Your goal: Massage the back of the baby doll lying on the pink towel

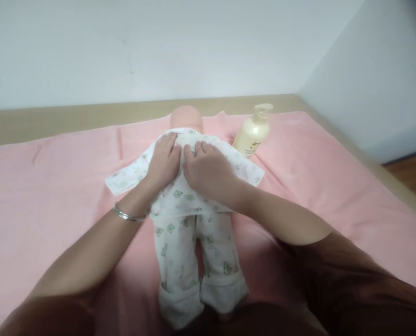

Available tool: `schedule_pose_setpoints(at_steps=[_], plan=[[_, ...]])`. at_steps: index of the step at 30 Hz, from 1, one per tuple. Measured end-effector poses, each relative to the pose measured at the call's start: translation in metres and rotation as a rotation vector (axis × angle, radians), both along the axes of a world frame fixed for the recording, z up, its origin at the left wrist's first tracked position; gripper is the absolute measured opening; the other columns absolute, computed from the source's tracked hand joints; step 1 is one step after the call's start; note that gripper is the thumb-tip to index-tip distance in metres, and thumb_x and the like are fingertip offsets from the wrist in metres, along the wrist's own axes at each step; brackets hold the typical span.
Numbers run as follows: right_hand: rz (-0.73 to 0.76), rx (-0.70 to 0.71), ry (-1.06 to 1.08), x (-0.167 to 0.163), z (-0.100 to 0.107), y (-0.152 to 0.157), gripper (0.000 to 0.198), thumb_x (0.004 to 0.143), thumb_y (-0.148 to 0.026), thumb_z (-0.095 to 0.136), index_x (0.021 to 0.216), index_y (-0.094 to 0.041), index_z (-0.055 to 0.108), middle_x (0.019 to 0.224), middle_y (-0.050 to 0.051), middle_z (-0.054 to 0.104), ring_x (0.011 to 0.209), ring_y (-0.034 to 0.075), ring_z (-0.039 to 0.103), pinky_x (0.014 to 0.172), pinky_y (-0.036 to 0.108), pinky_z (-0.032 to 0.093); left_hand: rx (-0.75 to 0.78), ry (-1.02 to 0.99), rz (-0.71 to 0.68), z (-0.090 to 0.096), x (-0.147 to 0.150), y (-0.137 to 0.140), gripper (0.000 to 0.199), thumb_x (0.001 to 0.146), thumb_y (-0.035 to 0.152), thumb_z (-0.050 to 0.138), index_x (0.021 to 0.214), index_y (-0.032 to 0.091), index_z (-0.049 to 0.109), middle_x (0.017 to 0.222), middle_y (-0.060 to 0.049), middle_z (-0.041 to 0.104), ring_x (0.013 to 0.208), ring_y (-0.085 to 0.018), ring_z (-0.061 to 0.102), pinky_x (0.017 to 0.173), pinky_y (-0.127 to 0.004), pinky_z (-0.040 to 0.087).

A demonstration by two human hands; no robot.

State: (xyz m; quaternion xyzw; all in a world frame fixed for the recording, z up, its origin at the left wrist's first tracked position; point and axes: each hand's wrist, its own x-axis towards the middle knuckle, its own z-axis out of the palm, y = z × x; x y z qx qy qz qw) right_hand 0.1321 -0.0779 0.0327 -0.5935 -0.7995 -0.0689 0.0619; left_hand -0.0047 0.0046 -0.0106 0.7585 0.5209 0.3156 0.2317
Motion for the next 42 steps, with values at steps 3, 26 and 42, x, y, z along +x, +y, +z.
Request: schedule_pose_setpoints(at_steps=[3,26,42], plan=[[0.051,-0.046,0.027,0.006,0.006,0.007,0.041,0.099,-0.014,0.033,0.127,-0.001,0.061,0.121,0.025,0.066,0.114,0.033,0.062,0.101,0.045,0.047,-0.014,0.041,0.034,0.001,0.004,-0.006,0.060,0.097,0.033,0.033,0.151,0.008,0.043,0.163,-0.017,0.036,0.155,-0.030,0.029,0.132,-0.051,0.018],[0.034,0.102,0.196,0.028,-0.035,0.056,0.049,0.104,-0.029,0.035,0.136,0.004,0.050,0.141,0.027,0.055,0.132,0.036,0.051,0.114,0.047,0.038,0.192,0.142,0.019,-0.007,0.019,-0.045,0.055,0.093,0.021,0.037,0.145,0.006,0.049,0.160,-0.017,0.041,0.153,-0.032,0.032,0.129,-0.056,0.027],[-0.074,0.066,0.094,0.017,-0.019,0.038,0.036,0.106,-0.029,0.032,0.118,-0.006,0.056,0.115,0.018,0.066,0.109,0.032,0.061,0.094,0.041,0.049,0.104,0.088,0.013,0.004,0.021,-0.051,0.058,0.091,0.019,0.036,0.146,0.005,0.048,0.160,-0.017,0.041,0.153,-0.031,0.033,0.129,-0.055,0.027]])
